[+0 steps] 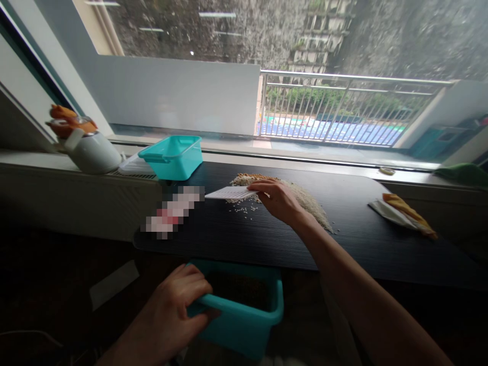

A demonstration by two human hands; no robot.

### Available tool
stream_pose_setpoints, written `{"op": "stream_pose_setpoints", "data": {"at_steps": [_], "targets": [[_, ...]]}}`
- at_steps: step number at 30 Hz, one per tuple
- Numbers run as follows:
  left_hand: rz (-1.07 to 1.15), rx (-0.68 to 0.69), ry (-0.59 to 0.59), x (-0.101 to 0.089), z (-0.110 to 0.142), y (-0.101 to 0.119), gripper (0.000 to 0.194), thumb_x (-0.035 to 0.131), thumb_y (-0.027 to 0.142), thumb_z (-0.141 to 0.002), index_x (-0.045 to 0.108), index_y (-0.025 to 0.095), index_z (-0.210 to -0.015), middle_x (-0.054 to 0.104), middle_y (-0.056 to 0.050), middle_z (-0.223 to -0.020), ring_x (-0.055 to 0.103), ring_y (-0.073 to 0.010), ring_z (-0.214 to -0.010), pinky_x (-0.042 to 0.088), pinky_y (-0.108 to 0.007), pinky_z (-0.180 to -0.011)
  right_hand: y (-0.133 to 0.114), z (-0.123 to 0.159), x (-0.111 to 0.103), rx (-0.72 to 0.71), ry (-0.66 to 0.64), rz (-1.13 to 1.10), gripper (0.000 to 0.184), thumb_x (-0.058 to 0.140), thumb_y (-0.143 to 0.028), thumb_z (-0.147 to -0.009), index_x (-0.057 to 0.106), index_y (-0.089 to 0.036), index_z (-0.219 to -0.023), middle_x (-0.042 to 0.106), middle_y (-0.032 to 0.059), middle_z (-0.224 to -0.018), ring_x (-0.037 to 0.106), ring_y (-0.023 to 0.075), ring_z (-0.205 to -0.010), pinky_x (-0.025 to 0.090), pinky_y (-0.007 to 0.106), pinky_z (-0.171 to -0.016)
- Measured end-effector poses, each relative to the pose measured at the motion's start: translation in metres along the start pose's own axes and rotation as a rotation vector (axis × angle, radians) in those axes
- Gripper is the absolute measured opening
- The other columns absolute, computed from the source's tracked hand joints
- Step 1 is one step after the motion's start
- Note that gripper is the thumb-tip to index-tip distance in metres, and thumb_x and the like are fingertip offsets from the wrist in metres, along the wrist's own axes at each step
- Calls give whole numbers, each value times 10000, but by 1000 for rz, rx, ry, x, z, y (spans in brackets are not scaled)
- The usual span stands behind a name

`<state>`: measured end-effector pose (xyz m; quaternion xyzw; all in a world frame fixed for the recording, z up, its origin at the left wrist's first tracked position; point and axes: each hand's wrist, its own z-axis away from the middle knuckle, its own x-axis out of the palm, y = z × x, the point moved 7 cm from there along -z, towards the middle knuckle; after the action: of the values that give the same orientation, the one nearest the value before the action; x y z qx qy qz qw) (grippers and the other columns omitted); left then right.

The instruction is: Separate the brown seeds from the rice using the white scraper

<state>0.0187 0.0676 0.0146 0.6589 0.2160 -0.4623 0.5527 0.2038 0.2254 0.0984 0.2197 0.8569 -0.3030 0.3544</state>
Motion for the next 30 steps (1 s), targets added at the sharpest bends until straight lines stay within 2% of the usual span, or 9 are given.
{"op": "stream_pose_setpoints", "data": {"at_steps": [2, 6, 12, 23, 26, 30], "targets": [[-11, 5, 5, 0, 0, 1, 90, 576, 115, -720, 592, 192, -677, 607, -6, -807, 565, -190, -857, 419, -285, -730, -3, 1, 0, -37, -26, 29, 342, 507, -36, -865, 743, -187, -1060, 725, 77, -1126, 645, 211, -1086, 465, 339, -991], [-29, 16, 15, -2, -1, 4, 90, 581, 110, -702, 585, 189, -658, 606, -4, -775, 563, -189, -833, 420, -287, -725, -4, 14, 0, -66, -65, 55, 342, 515, -54, -874, 748, -213, -1068, 722, 66, -1138, 643, 209, -1086, 477, 333, -979], [-31, 51, 34, -2, -1, 6, 91, 587, 122, -705, 582, 195, -651, 608, 2, -753, 567, -182, -802, 421, -281, -711, -14, 45, -8, -112, -46, 109, 317, 515, -81, -880, 742, -177, -1078, 725, 92, -1125, 650, 233, -1039, 508, 375, -919], [-27, 65, 24, -1, -3, 11, 97, 623, 139, -737, 591, 197, -667, 604, 3, -750, 570, -186, -802, 421, -280, -705, -31, 78, -30, -69, 4, 111, 305, 481, -122, -922, 738, -214, -1058, 727, 85, -1106, 651, 243, -996, 522, 392, -855], [-25, 87, 42, 0, -2, 10, 89, 635, 139, -751, 606, 199, -692, 607, 3, -767, 571, -186, -814, 423, -283, -722, -21, 84, -45, 42, 100, 22, 285, 493, -159, -924, 732, -231, -1062, 727, 58, -1106, 647, 232, -1029, 508, 369, -889], [-25, 99, 59, 1, -2, 9, 103, 622, 108, -730, 607, 203, -694, 612, 2, -784, 571, -188, -833, 423, -284, -735, 13, 106, -64, 398, 313, -119, 221, 583, -304, -883, 735, -221, -1021, 751, 34, -920, 686, 226, -843, 531, 335, -749]]}}
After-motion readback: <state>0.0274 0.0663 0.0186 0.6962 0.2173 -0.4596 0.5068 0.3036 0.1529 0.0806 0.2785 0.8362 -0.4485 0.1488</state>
